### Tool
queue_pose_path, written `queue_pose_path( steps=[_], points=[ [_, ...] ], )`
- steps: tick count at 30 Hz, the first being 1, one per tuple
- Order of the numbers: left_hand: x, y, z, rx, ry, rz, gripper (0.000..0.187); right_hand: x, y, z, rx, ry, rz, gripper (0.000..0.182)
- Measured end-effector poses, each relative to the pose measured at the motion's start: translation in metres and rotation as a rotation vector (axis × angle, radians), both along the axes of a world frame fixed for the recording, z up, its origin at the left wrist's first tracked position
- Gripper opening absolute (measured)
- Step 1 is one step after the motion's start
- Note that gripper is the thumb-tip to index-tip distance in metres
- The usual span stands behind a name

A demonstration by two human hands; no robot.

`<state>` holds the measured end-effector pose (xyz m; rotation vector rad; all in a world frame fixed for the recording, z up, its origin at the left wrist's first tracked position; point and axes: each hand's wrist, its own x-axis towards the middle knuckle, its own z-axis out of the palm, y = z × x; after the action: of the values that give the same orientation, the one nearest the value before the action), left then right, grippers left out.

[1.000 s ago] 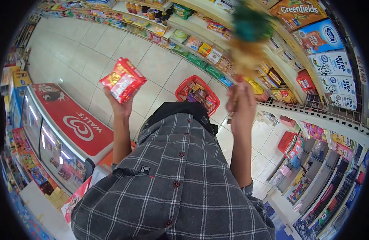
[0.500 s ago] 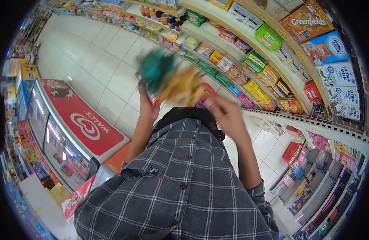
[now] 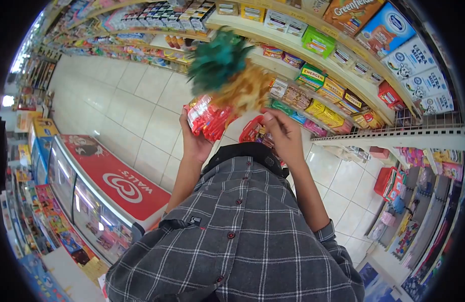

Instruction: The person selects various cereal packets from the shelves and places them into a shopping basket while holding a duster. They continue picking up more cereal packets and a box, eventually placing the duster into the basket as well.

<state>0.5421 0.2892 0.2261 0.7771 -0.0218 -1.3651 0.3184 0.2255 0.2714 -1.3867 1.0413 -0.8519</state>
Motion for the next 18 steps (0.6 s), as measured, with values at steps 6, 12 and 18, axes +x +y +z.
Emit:
queue_pose_path(
  steps=[6,12,18],
  points=[
    [0.014,-0.015,-0.036,-0.23,0.474,-0.22,0.067,0.01,0.013,0.0,-0.489,0.309,0.257,0.023],
    [0.005,-0.006,-0.001,0.091,0.7,0.156,0.082,-0.015,-0.009,-0.032,-0.147,0.046,-0.208,0.022],
    [-0.003,-0.003,0.004,-0.169,0.268,-0.03,0.087,-0.019,0.008,-0.017,-0.295,0.28,0.165,0.023]
  ],
)
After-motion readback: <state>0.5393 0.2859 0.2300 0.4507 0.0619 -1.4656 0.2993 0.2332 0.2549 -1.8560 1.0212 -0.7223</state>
